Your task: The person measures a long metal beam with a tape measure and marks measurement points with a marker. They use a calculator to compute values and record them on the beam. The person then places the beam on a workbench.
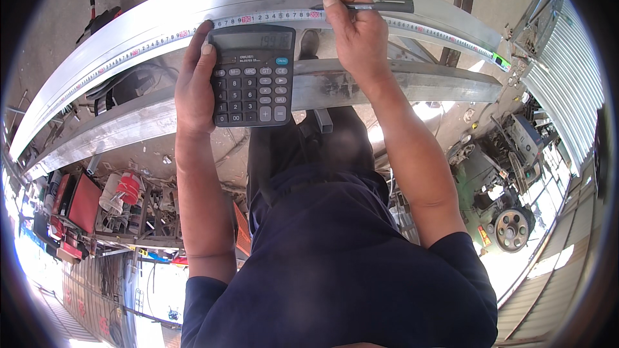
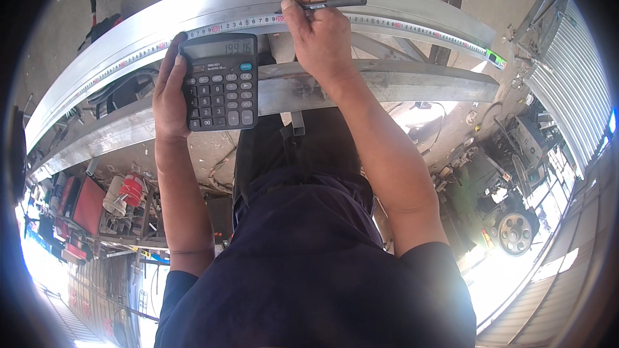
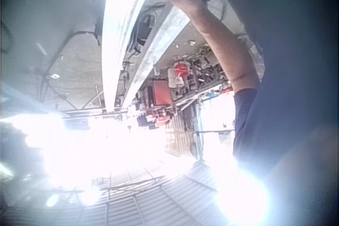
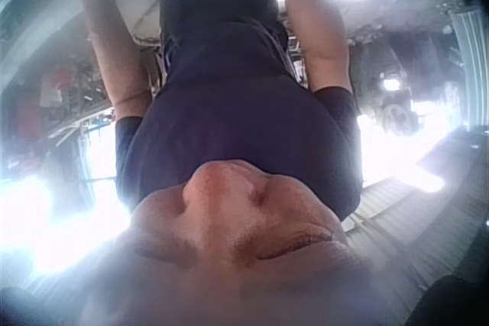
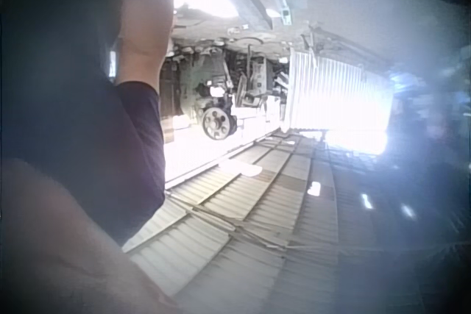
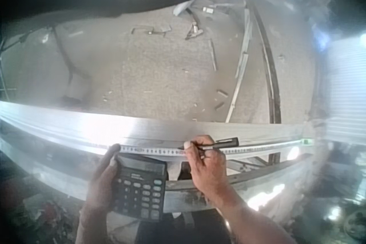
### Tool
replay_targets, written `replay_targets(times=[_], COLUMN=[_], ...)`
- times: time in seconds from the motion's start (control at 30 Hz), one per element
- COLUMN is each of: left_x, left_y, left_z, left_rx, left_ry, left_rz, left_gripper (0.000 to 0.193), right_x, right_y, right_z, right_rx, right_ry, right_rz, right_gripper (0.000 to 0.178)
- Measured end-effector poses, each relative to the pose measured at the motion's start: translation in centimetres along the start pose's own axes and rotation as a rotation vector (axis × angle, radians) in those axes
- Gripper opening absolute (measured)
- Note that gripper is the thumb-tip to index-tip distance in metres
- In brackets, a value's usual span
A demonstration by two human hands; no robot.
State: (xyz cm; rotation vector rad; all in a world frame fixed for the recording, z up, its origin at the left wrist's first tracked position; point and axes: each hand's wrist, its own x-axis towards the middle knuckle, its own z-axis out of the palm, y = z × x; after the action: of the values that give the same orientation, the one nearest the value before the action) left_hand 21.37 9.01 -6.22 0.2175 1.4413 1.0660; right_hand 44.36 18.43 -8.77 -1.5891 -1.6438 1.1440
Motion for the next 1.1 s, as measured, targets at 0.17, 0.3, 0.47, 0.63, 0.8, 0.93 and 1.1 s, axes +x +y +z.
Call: replay_targets(times=[0.17, 0.3, 0.47, 0.63, 0.8, 0.93, 1.1], left_x=[0.01, 0.03, -0.07, -0.09, -0.08, -0.06, 0.00], left_y=[0.01, -0.03, 0.12, 0.17, 0.18, 0.10, 0.03], left_z=[-0.05, 0.04, 0.08, 0.20, 0.18, 0.11, 0.12], left_rx=[0.009, -0.009, 0.000, 0.015, 0.018, 0.012, -0.004], left_ry=[0.001, 0.006, -0.002, 0.006, 0.009, 0.006, 0.003], left_rz=[0.000, -0.013, -0.018, -0.008, -0.006, -0.004, -0.004], left_gripper=[0.055, 0.055, 0.054, 0.054, 0.054, 0.054, 0.053], right_x=[0.03, 0.08, 0.09, 0.09, 0.12, 0.09, 0.12], right_y=[0.02, 0.13, 0.13, 0.08, -0.02, -0.10, -0.15], right_z=[0.02, 0.02, 0.00, 0.04, 0.02, -0.08, -0.02], right_rx=[-0.005, -0.013, -0.037, -0.029, -0.034, -0.051, -0.040], right_ry=[-0.001, -0.014, -0.016, -0.013, -0.014, -0.018, -0.011], right_rz=[-0.016, -0.009, -0.015, -0.009, -0.008, -0.010, -0.016], right_gripper=[0.021, 0.020, 0.020, 0.020, 0.019, 0.019, 0.019])
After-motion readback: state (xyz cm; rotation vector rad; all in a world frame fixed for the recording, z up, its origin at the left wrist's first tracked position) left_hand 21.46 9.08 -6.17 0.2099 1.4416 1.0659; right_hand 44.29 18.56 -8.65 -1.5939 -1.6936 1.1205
